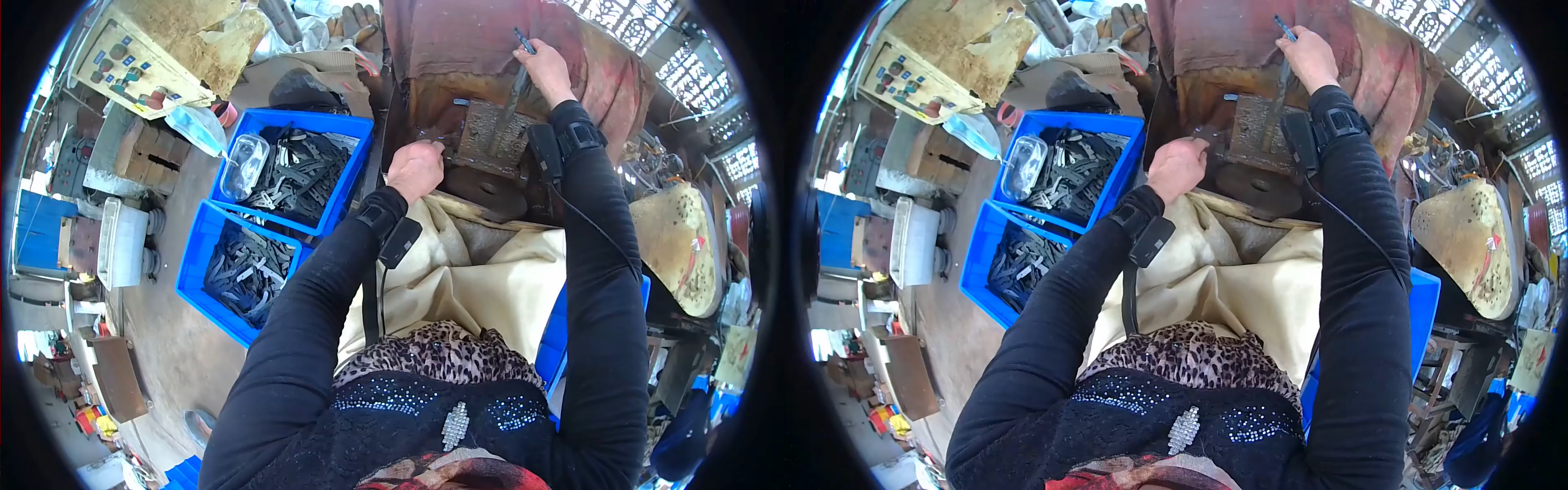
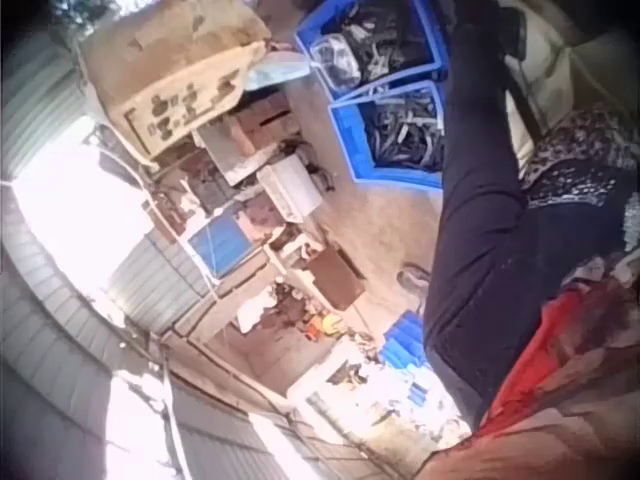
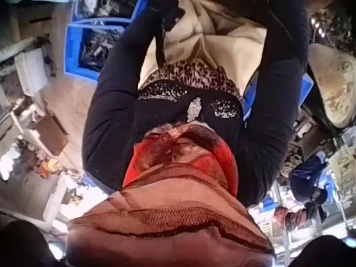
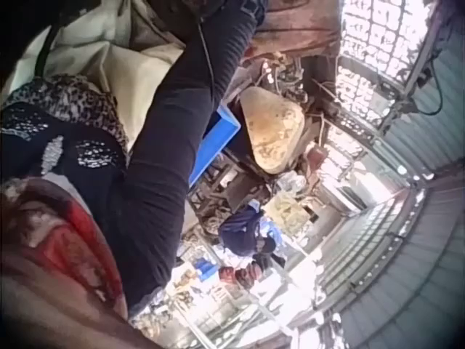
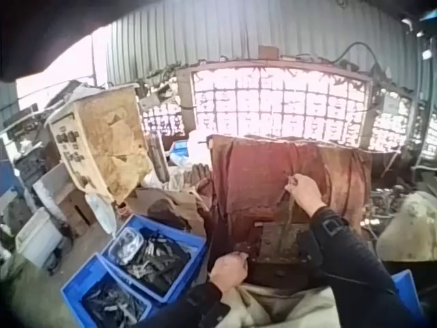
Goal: The person picks up metal pieces from a blue bin, processes them in a machine, and dips them into a bucket of liquid before placing them into another blue bin. They also pick up and inspect a pair of glasses.
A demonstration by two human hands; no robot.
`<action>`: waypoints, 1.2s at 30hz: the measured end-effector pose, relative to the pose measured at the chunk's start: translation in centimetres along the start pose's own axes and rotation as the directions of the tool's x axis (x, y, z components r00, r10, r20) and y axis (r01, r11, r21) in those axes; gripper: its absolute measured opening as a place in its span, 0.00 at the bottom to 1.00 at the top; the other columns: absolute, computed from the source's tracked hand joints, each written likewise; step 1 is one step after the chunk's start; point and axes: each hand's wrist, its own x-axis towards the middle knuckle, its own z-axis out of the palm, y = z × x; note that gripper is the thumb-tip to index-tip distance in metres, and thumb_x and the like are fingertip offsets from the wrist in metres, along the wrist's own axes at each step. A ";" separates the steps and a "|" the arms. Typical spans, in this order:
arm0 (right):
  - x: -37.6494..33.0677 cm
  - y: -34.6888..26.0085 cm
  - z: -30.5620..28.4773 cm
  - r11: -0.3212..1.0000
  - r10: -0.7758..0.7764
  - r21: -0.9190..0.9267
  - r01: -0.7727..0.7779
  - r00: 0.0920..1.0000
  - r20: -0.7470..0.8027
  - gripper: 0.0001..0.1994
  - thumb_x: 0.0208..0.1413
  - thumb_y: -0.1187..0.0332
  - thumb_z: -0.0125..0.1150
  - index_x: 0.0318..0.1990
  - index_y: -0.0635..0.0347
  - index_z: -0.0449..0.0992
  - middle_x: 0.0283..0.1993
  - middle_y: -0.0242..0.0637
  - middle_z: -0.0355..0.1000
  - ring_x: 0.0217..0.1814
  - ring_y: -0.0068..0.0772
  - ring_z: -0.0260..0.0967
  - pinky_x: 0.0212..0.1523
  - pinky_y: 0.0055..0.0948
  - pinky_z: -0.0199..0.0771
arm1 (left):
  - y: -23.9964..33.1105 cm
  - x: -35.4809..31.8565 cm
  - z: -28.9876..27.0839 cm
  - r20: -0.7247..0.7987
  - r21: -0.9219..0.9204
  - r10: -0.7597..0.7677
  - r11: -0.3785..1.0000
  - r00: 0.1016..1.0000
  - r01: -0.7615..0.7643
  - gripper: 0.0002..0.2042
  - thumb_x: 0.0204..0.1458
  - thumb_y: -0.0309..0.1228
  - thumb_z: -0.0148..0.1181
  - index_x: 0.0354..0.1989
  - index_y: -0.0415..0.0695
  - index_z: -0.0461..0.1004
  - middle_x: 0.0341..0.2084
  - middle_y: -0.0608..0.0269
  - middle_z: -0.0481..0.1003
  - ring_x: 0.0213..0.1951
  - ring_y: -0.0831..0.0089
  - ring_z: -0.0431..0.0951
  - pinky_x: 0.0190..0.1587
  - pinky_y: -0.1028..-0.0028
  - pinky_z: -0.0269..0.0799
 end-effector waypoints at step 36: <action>-17.9 19.0 5.5 0.693 0.346 0.510 -0.510 0.856 0.385 0.04 0.57 0.68 0.61 0.39 0.50 0.75 0.35 0.27 0.78 0.12 0.09 0.50 0.11 0.16 0.43 | -19.3 -38.1 -16.1 -0.456 0.185 -0.846 0.214 0.277 0.959 0.20 0.41 0.30 0.57 0.47 0.57 0.79 0.49 0.62 0.75 0.53 0.57 0.72 0.55 0.55 0.63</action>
